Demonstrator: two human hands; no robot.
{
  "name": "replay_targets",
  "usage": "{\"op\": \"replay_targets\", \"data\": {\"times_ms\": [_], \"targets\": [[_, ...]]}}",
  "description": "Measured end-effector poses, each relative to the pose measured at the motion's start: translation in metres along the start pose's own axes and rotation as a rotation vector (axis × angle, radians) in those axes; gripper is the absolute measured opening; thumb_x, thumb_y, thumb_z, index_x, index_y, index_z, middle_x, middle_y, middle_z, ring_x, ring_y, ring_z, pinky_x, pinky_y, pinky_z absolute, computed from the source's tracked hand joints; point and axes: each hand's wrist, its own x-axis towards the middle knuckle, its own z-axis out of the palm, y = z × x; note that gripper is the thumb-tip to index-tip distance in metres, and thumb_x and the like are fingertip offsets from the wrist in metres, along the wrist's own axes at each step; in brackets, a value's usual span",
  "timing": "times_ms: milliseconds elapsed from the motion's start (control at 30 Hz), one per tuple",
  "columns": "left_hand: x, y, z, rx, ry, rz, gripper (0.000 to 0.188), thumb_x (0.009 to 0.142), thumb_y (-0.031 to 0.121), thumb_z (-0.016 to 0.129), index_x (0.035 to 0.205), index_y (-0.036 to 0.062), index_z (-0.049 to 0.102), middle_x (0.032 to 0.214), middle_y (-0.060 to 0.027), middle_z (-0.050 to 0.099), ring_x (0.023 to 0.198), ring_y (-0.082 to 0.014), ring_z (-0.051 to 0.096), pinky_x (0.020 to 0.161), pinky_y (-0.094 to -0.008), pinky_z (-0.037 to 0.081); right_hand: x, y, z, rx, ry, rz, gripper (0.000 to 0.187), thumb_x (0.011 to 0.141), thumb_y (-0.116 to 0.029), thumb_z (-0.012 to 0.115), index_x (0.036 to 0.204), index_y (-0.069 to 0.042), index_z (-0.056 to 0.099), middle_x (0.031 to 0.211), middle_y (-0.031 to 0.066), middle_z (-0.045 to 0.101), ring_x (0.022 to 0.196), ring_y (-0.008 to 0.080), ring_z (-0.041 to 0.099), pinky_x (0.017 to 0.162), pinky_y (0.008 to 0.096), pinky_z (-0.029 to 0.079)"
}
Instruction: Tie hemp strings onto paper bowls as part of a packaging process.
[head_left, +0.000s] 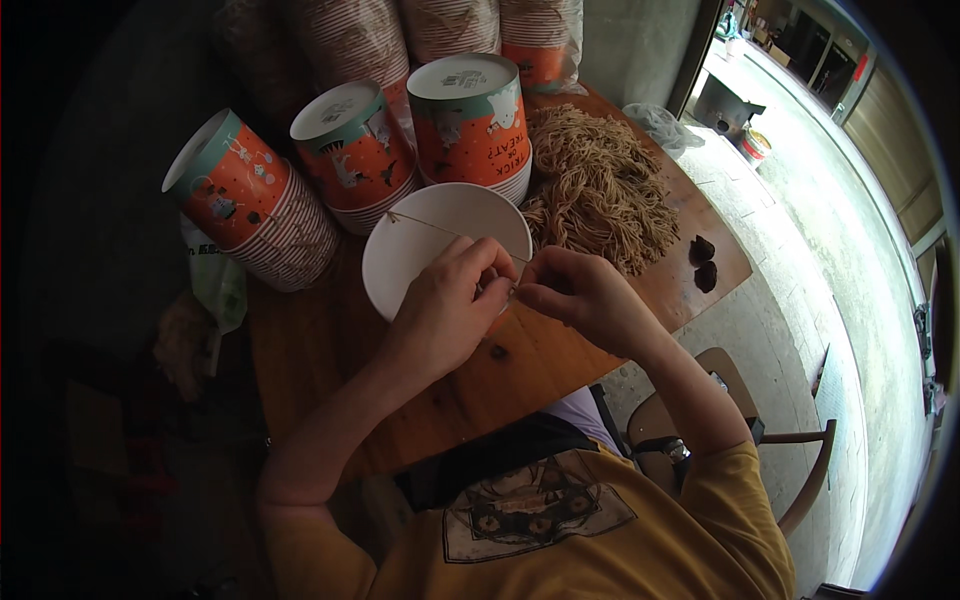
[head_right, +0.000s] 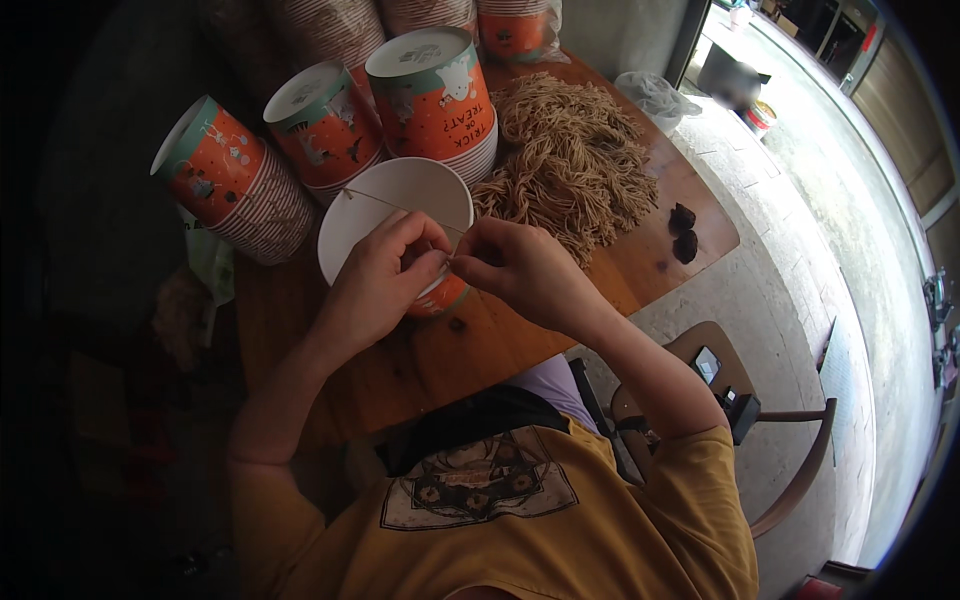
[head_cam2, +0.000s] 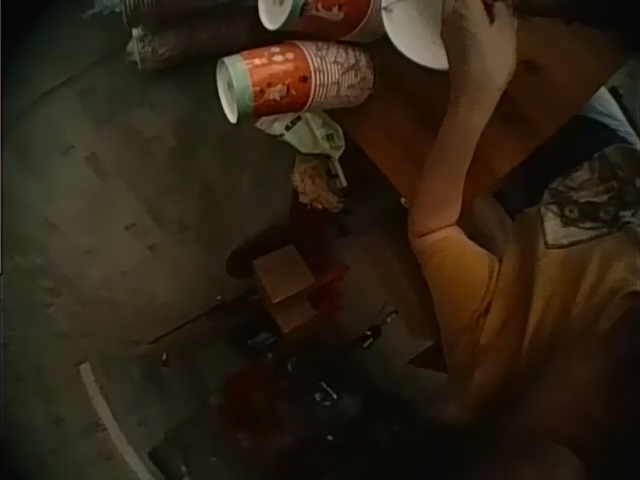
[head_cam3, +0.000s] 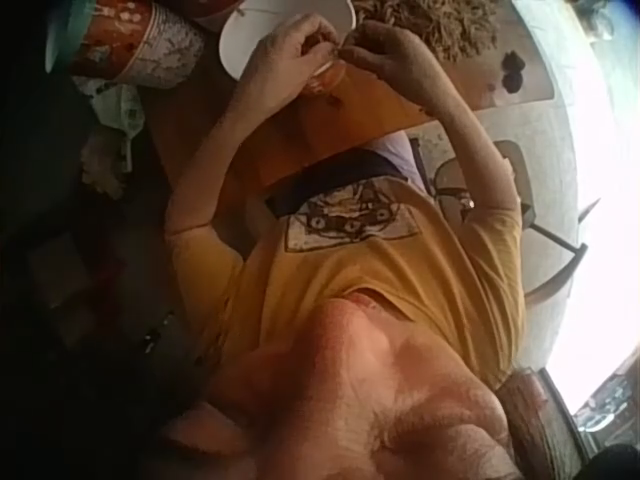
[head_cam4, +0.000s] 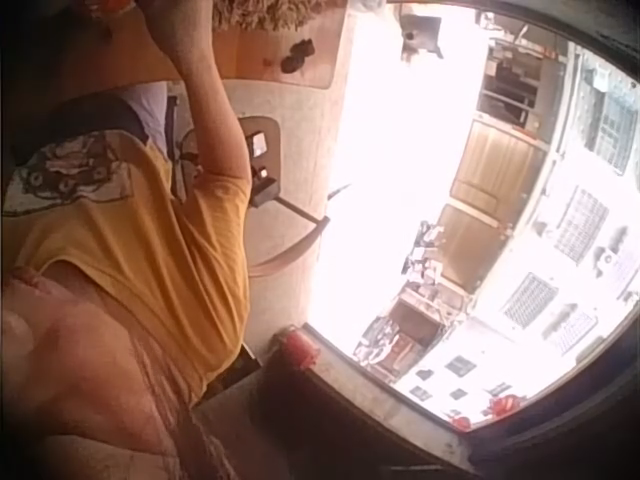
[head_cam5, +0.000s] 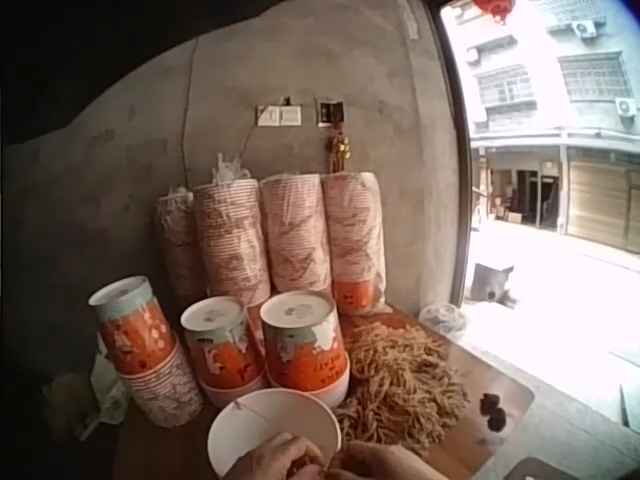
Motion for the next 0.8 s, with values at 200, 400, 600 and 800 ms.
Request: {"op": "replay_targets", "data": {"times_ms": [200,400,600,800], "targets": [[0.012,0.005,-0.014,-0.206,-0.256,-0.371,0.006,0.09,0.008,0.057,0.092,0.0022,0.057,0.076,0.0012,0.058,0.069,-0.0053,0.052,0.063,-0.0212,0.044,0.001,-0.001,0.0,-0.01,0.002,-0.008,0.021,0.086,-0.023,0.065,0.093,-0.003,0.062,0.068,0.0055,0.058,0.062,0.0127,0.054,0.062,0.0308,0.046],[0.018,0.004,-0.019,-0.308,-0.317,-0.462,0.008,0.089,0.008,0.057,0.094,0.0018,0.058,0.074,-0.0002,0.058,0.067,-0.0046,0.053,0.06,-0.0195,0.043,0.003,-0.001,0.002,-0.023,0.002,-0.005,0.022,0.086,-0.024,0.065,0.093,-0.003,0.063,0.069,0.0064,0.06,0.064,0.0139,0.056,0.063,0.0316,0.047],[0.019,0.01,-0.021,-0.31,-0.327,-0.5,0.009,0.089,0.008,0.057,0.095,0.0015,0.058,0.077,0.0,0.059,0.068,-0.0052,0.053,0.061,-0.0203,0.044,0.003,0.0,0.001,-0.034,0.007,-0.008,0.022,0.086,-0.025,0.065,0.092,-0.004,0.063,0.069,0.0067,0.06,0.063,0.0143,0.056,0.063,0.032,0.047],[0.015,0.001,-0.017,-0.224,-0.277,-0.385,0.009,0.089,0.009,0.057,0.094,0.0013,0.059,0.078,0.0003,0.059,0.071,-0.0055,0.055,0.065,-0.0217,0.046,0.003,-0.002,0.002,-0.045,0.009,-0.024,0.022,0.086,-0.024,0.065,0.092,-0.004,0.062,0.069,0.0071,0.06,0.063,0.0149,0.056,0.063,0.0323,0.047]]}}
